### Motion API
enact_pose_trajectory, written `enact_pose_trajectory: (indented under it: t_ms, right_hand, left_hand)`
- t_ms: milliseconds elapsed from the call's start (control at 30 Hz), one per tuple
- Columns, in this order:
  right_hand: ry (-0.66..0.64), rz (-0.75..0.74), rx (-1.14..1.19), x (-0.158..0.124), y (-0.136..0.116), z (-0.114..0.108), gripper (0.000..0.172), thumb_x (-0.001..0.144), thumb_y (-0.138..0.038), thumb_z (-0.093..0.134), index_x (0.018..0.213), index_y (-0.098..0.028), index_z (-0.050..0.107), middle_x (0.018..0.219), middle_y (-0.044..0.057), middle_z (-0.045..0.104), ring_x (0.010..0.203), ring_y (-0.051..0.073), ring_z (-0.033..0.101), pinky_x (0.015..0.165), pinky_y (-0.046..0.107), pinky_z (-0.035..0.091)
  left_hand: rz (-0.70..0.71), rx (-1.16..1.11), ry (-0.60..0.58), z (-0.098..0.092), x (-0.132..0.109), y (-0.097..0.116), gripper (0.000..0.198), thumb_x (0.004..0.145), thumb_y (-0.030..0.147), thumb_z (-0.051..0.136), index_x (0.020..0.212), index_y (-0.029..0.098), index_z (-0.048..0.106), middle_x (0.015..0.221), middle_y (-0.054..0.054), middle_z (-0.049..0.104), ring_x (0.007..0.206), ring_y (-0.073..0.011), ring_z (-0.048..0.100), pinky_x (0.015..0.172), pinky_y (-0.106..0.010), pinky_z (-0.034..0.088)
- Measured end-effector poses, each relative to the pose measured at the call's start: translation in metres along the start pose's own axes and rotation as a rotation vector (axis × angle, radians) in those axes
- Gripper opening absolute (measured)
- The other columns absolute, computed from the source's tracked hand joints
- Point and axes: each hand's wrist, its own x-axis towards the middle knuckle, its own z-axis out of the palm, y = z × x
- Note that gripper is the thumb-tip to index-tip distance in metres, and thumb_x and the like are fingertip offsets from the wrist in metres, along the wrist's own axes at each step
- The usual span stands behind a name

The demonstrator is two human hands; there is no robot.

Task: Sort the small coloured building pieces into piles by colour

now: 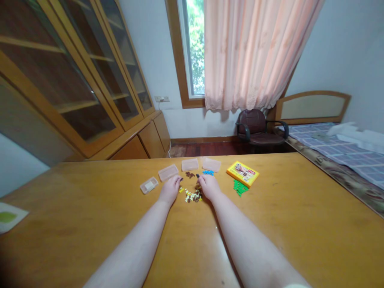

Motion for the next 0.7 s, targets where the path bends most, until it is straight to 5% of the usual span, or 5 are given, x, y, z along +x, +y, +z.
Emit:
enact_pose_trajectory:
  t_ms: [333, 567, 700]
  right_hand:
    - [-0.136, -0.136, -0.123, -0.003, -0.011, -0.001, 0.039, 0.092, -0.032, 0.039, 0.071, -0.017, 0.068, 0.071, 0.004, 0.068, 0.072, 0.016, 0.057, 0.067, 0.024, 0.035]
    - [-0.086, -0.134, -0.2, -0.002, -0.01, -0.001, 0.043, 0.096, -0.038, 0.035, 0.079, -0.018, 0.069, 0.075, 0.005, 0.068, 0.075, 0.017, 0.057, 0.07, 0.025, 0.035]
    - [-0.05, -0.117, -0.216, 0.0, -0.005, 0.0, 0.042, 0.096, -0.035, 0.032, 0.089, -0.019, 0.07, 0.08, 0.005, 0.069, 0.079, 0.018, 0.058, 0.072, 0.027, 0.037]
  left_hand:
    - [-0.021, 0.075, -0.184, -0.017, -0.007, 0.012, 0.039, 0.092, 0.031, 0.032, 0.07, 0.018, 0.061, 0.067, -0.003, 0.064, 0.064, -0.0148, 0.057, 0.061, -0.024, 0.036]
    - [0.255, 0.118, -0.366, -0.039, -0.014, 0.018, 0.025, 0.084, 0.031, 0.048, 0.08, 0.022, 0.071, 0.076, -0.002, 0.067, 0.071, -0.0146, 0.057, 0.065, -0.024, 0.038]
    - [0.299, 0.14, -0.434, -0.039, -0.015, 0.02, 0.026, 0.08, 0.027, 0.05, 0.088, 0.027, 0.074, 0.072, -0.001, 0.065, 0.068, -0.0143, 0.057, 0.064, -0.024, 0.04]
